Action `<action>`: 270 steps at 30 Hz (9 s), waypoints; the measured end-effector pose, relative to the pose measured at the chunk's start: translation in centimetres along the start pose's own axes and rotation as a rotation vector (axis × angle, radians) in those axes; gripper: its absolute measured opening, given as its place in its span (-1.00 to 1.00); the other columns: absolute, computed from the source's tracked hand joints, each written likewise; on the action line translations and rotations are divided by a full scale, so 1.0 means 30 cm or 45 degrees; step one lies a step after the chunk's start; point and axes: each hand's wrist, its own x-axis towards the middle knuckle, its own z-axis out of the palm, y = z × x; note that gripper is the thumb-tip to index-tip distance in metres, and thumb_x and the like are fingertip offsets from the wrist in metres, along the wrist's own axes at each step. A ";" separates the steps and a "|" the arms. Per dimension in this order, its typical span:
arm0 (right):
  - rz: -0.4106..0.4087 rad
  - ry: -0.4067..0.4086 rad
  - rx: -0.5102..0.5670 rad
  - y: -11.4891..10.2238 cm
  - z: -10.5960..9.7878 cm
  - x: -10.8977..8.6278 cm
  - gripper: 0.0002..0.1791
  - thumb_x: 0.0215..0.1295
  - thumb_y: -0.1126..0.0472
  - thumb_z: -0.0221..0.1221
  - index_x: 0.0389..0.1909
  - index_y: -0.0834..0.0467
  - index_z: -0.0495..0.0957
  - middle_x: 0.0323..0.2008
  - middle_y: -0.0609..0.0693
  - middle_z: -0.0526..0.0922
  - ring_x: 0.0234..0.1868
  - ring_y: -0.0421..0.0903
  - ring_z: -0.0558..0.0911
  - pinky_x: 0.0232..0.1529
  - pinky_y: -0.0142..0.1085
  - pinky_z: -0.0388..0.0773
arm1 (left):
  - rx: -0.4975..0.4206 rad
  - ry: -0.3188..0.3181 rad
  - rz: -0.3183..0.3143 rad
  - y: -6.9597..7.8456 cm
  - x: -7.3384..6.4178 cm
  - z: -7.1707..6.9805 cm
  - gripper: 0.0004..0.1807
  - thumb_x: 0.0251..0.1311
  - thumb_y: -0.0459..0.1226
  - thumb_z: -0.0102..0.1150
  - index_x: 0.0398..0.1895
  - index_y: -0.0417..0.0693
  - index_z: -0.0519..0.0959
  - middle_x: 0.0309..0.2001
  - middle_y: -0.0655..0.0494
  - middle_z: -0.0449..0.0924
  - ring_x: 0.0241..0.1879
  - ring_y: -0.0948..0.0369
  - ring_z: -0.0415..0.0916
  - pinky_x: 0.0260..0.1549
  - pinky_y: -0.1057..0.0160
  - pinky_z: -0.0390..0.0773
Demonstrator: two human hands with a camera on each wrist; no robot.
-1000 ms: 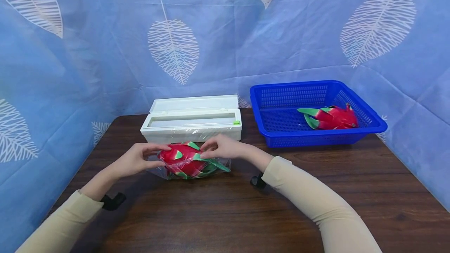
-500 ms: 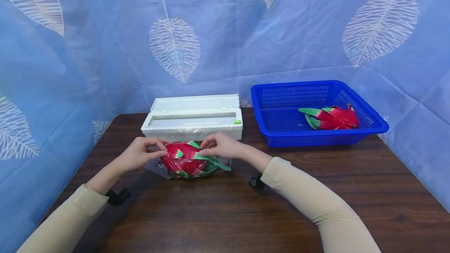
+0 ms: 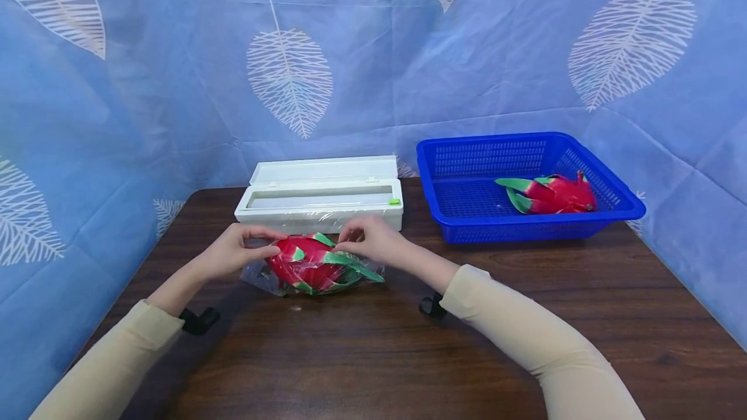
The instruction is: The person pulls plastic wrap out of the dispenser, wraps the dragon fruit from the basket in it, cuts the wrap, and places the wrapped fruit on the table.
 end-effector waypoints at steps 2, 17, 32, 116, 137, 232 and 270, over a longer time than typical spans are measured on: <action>-0.057 -0.031 -0.039 -0.010 -0.001 -0.010 -0.89 0.23 0.18 0.33 -0.26 0.10 0.71 -0.30 -0.14 0.68 -0.27 -0.21 0.63 -0.22 -0.35 0.61 | -0.024 0.002 -0.019 0.001 0.001 -0.001 -0.63 0.19 -0.28 0.33 0.07 -0.18 0.63 0.03 -0.08 0.62 0.01 -0.01 0.53 -0.21 0.20 0.64; -0.084 -0.131 -0.368 -0.021 0.036 -0.024 -0.62 0.11 0.10 0.42 -0.04 0.12 0.70 -0.07 -0.03 0.70 -0.16 -0.20 0.66 -0.20 -0.38 0.59 | -0.034 -0.097 -0.018 -0.015 0.023 -0.005 -0.60 0.28 -0.31 0.23 0.17 -0.22 0.55 0.09 -0.12 0.56 0.07 -0.04 0.50 -0.12 0.17 0.61; -0.029 -0.249 -0.268 0.027 -0.012 0.023 -0.61 0.39 0.13 0.18 0.13 0.24 0.58 -0.81 -0.17 0.33 -0.78 -0.31 0.10 -0.68 -0.41 0.20 | 0.003 -0.102 -0.154 -0.024 0.071 -0.008 -0.57 0.39 -0.07 0.07 0.18 -0.11 0.55 -0.03 -0.02 0.62 -0.19 0.05 0.52 -0.24 0.15 0.61; 0.333 0.176 -0.034 0.077 -0.061 -0.067 -0.86 0.28 0.23 0.28 -0.27 0.22 0.72 -0.34 -0.02 0.72 -0.33 -0.14 0.63 -0.35 -0.29 0.54 | 0.159 -0.352 0.021 0.011 0.166 -0.010 -0.08 0.00 -0.24 0.49 0.47 0.09 0.25 0.16 0.01 0.46 0.09 0.07 0.40 -0.12 0.23 0.60; 0.348 -0.052 0.077 0.101 -0.073 -0.045 -0.71 0.31 0.50 0.00 -0.15 0.35 0.69 -0.27 0.11 0.68 -0.54 -0.19 0.40 -0.52 -0.34 0.34 | 0.173 -0.361 0.035 0.022 0.169 -0.017 -0.10 0.00 -0.26 0.49 0.45 0.06 0.28 0.14 0.02 0.50 0.05 0.10 0.45 -0.11 0.24 0.59; 0.173 -0.190 -0.607 -0.038 0.031 0.115 -0.07 -0.04 -0.06 0.48 0.40 -0.04 0.32 0.12 0.04 0.54 0.07 -0.02 0.54 -0.01 -0.17 0.57 | 0.403 0.168 0.108 -0.031 -0.020 -0.081 -0.90 0.15 -0.45 0.29 -0.25 -0.24 0.66 -0.41 0.10 0.66 -0.43 0.14 0.65 -0.42 0.28 0.65; 0.178 -0.378 -0.225 0.052 -0.053 0.187 -0.21 -0.01 -0.02 0.48 0.30 0.07 0.46 0.12 -0.02 0.58 0.10 -0.07 0.50 0.07 -0.18 0.51 | 0.173 0.057 -0.022 -0.029 0.062 -0.012 -0.48 0.07 -0.13 0.44 0.14 -0.04 0.61 0.01 0.07 0.64 -0.06 0.11 0.54 -0.13 0.14 0.62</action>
